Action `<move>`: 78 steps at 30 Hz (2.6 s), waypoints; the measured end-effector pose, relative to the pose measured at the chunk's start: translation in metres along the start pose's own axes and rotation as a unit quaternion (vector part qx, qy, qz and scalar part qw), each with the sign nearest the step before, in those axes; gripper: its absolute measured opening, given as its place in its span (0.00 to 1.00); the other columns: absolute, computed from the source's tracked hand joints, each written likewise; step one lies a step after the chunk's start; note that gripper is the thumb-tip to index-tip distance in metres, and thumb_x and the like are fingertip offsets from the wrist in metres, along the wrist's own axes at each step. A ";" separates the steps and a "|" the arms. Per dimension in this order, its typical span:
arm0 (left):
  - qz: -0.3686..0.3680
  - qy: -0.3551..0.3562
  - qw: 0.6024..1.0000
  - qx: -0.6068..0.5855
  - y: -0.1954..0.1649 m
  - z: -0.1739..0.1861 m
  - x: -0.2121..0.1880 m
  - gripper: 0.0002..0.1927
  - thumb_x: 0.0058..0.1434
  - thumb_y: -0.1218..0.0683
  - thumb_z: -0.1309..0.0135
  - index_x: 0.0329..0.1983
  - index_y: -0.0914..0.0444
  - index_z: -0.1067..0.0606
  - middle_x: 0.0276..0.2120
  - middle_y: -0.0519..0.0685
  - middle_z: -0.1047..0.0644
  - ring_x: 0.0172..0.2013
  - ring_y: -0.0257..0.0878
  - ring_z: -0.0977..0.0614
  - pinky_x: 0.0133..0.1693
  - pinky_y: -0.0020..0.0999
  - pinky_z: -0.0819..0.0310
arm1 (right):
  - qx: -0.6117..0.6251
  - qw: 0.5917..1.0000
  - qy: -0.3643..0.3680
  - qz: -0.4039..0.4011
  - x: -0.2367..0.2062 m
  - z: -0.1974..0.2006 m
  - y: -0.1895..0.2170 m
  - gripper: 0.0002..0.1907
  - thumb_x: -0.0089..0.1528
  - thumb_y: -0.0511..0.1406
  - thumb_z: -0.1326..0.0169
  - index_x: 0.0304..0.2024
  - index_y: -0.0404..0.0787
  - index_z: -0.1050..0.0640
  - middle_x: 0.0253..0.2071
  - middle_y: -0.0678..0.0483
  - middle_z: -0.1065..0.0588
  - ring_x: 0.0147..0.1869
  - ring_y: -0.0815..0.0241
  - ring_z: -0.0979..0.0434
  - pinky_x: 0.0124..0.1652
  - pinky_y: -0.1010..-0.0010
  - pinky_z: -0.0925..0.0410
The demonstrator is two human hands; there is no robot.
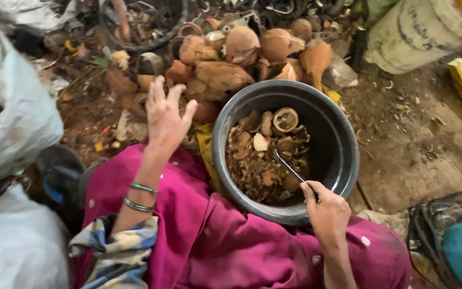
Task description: The person sits on the ground with a large basin in front of them, holding coconut shell halves on their lap and scraping the fibrous husk and inner debris off each shell with a small knife, letting the scrapings fall into the basin. They work through shells one at a time, discarding cleaned shells onto a pile beside them.
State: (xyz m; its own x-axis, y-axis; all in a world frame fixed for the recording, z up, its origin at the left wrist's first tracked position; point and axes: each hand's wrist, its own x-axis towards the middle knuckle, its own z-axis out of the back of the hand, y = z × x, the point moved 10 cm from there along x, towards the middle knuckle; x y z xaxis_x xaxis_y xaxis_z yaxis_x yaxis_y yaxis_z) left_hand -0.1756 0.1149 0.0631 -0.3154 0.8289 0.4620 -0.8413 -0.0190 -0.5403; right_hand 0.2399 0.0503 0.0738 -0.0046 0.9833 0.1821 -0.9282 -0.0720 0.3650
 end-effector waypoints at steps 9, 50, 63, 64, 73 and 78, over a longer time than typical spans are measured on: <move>0.041 0.075 0.996 0.030 0.021 -0.058 -0.028 0.29 0.60 0.47 0.37 0.62 0.61 0.28 0.67 0.68 0.38 0.67 0.67 0.39 0.62 0.61 0.41 | 0.004 0.999 -0.037 0.013 -0.001 0.003 0.007 0.13 0.64 0.47 0.42 0.43 0.48 0.16 0.29 0.49 0.21 0.31 0.47 0.20 0.32 0.61 0.30; 0.070 -0.091 0.935 -0.336 -0.055 -0.056 0.128 0.21 0.68 0.63 0.49 0.65 0.69 0.30 0.53 0.62 0.20 0.53 0.54 0.17 0.55 0.43 0.25 | 0.109 0.993 -0.038 -0.033 0.012 -0.041 -0.007 0.10 0.63 0.43 0.40 0.40 0.46 0.16 0.30 0.46 0.20 0.34 0.46 0.18 0.34 0.61 0.28; 0.049 0.137 0.850 -0.506 -0.154 -0.039 -0.110 0.21 0.65 0.61 0.48 0.62 0.67 0.23 0.47 0.53 0.17 0.43 0.33 0.19 0.45 0.27 0.23 | 0.534 0.834 0.055 -0.127 0.005 -0.054 0.005 0.17 0.62 0.38 0.38 0.50 0.34 0.18 0.39 0.59 0.19 0.39 0.74 0.23 0.41 0.80 0.30; 0.057 0.120 0.864 -0.486 -0.157 -0.046 -0.116 0.21 0.66 0.59 0.46 0.62 0.68 0.25 0.46 0.52 0.17 0.42 0.34 0.18 0.44 0.28 0.23 | 0.517 0.844 0.054 -0.131 0.004 -0.052 0.006 0.17 0.62 0.37 0.38 0.50 0.35 0.19 0.39 0.59 0.19 0.39 0.74 0.23 0.41 0.81 0.30; 0.390 0.275 0.465 -0.746 -0.151 -0.123 -0.151 0.31 0.65 0.35 0.57 0.62 0.58 0.28 0.48 0.49 0.17 0.45 0.43 0.15 0.46 0.42 0.21 | 0.613 0.768 0.048 -0.180 -0.002 -0.045 0.005 0.15 0.64 0.36 0.40 0.48 0.30 0.18 0.35 0.56 0.19 0.33 0.69 0.24 0.35 0.76 0.32; 0.378 0.305 0.246 -0.839 -0.181 -0.123 -0.157 0.37 0.68 0.33 0.54 0.66 0.65 0.30 0.50 0.56 0.19 0.46 0.48 0.15 0.50 0.46 0.19 | 0.439 0.897 0.042 0.002 -0.006 -0.009 0.050 0.18 0.62 0.37 0.38 0.52 0.33 0.20 0.36 0.61 0.19 0.39 0.73 0.24 0.39 0.80 0.28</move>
State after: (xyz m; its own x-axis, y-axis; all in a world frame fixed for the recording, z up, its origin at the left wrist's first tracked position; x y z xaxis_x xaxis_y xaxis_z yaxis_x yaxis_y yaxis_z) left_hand 0.0800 0.0572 0.0013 0.4524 0.8822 -0.1305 0.8826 -0.4639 -0.0758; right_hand 0.1908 0.0424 0.0829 -0.0691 0.9891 0.1298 -0.2769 -0.1440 0.9501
